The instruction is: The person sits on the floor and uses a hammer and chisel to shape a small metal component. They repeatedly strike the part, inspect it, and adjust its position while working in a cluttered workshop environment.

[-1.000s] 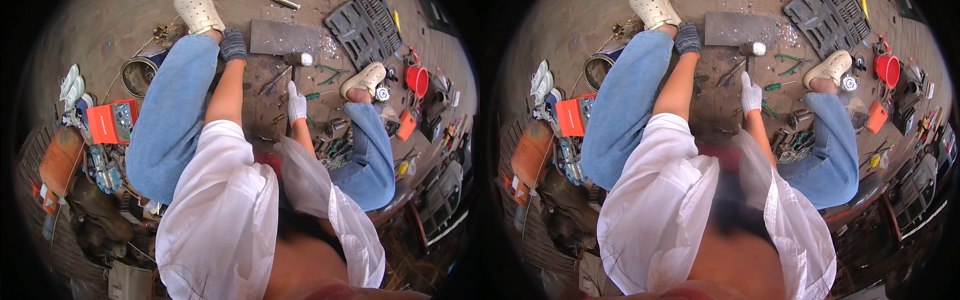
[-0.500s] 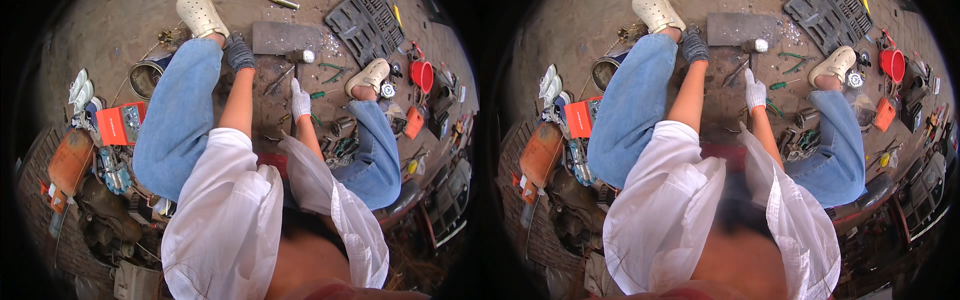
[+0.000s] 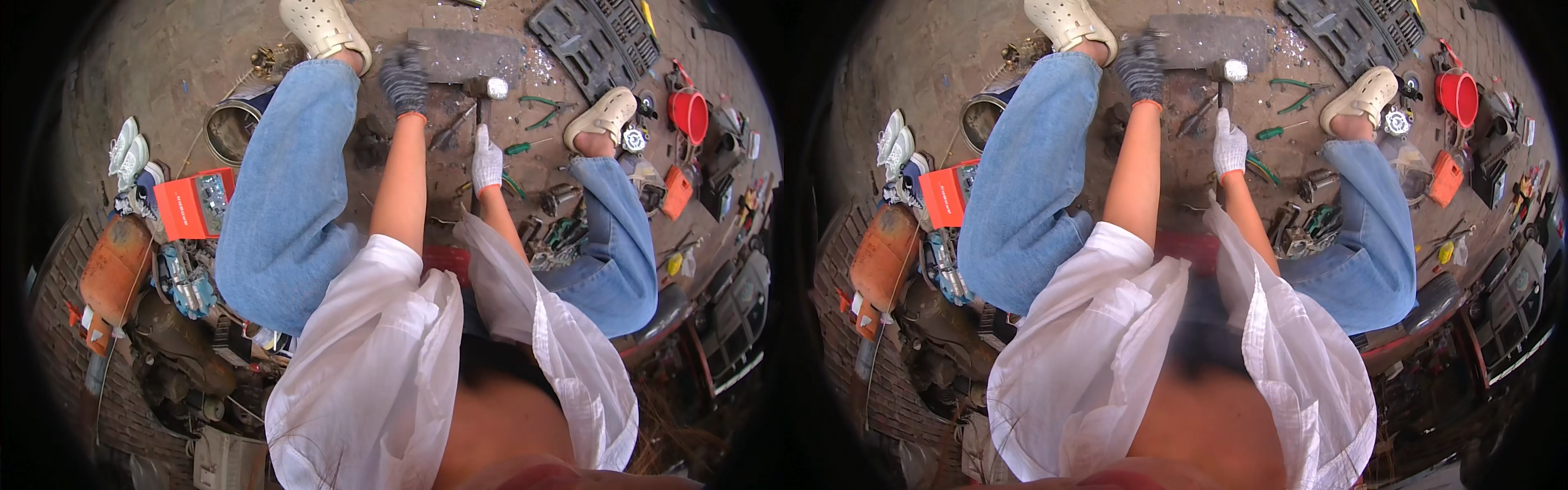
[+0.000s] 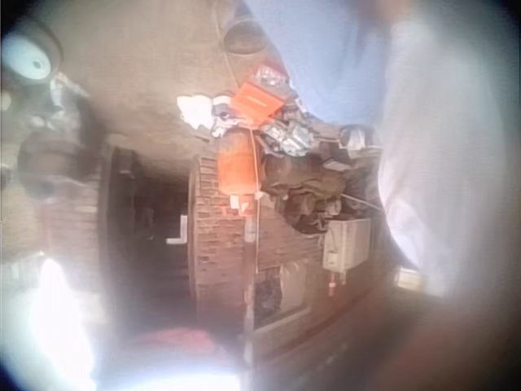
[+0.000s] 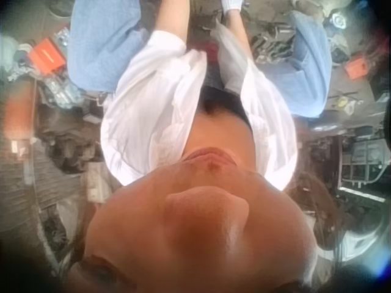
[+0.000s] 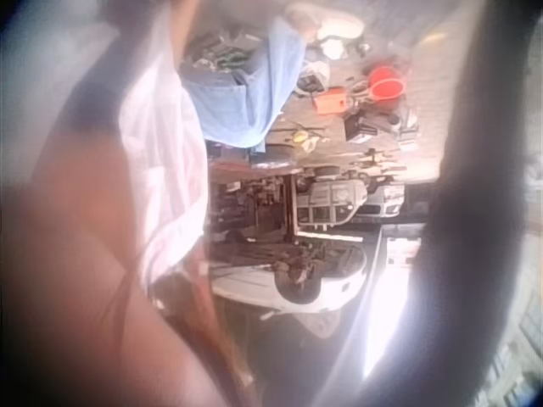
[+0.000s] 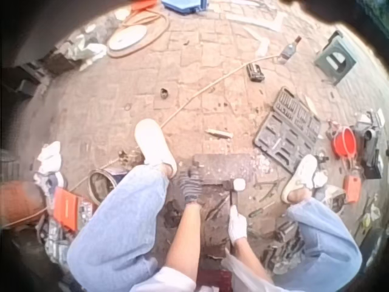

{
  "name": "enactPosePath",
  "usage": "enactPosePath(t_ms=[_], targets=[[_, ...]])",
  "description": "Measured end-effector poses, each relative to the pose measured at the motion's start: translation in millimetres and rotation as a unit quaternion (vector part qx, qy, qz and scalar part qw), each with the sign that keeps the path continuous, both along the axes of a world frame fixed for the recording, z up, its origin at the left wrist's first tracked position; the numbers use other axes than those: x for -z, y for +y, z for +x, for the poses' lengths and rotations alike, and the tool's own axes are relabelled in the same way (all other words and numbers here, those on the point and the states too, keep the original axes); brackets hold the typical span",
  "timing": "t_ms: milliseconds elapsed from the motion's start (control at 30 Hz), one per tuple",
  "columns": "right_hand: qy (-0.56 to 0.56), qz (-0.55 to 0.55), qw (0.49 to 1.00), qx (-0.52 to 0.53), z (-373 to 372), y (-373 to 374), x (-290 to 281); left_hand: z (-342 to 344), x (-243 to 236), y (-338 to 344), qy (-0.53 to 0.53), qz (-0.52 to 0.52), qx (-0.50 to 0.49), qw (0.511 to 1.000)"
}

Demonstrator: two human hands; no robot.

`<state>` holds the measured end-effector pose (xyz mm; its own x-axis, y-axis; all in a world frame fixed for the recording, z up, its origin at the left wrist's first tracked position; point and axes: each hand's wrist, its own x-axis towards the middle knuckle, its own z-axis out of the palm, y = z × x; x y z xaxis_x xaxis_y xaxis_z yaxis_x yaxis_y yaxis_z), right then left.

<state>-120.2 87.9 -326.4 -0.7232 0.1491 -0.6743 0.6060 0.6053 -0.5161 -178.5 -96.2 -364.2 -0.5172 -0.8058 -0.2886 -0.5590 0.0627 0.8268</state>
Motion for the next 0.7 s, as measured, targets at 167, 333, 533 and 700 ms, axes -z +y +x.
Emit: enactPosePath(t_ms=[167,333,533,700], targets=[[0.025,0.036,0.999,-0.005,-1.8,0.2,-8.1,-10.7,-1.6,28.9,-0.095,-0.081,0.155,0.98],[0.077,0.017,0.996,-0.034,-12.7,-6.8,-31.1,2.7,10.0,17.4,-0.057,-0.008,0.107,0.993],[0.161,-0.036,0.983,-0.077,-45.6,-28.2,-75.1,15.0,15.2,15.9,-0.061,-0.016,0.117,0.991],[0.199,-0.087,0.973,-0.084,-60.7,-38.3,-99.7,9.8,18.9,26.0,0.092,0.047,0.111,0.988]])
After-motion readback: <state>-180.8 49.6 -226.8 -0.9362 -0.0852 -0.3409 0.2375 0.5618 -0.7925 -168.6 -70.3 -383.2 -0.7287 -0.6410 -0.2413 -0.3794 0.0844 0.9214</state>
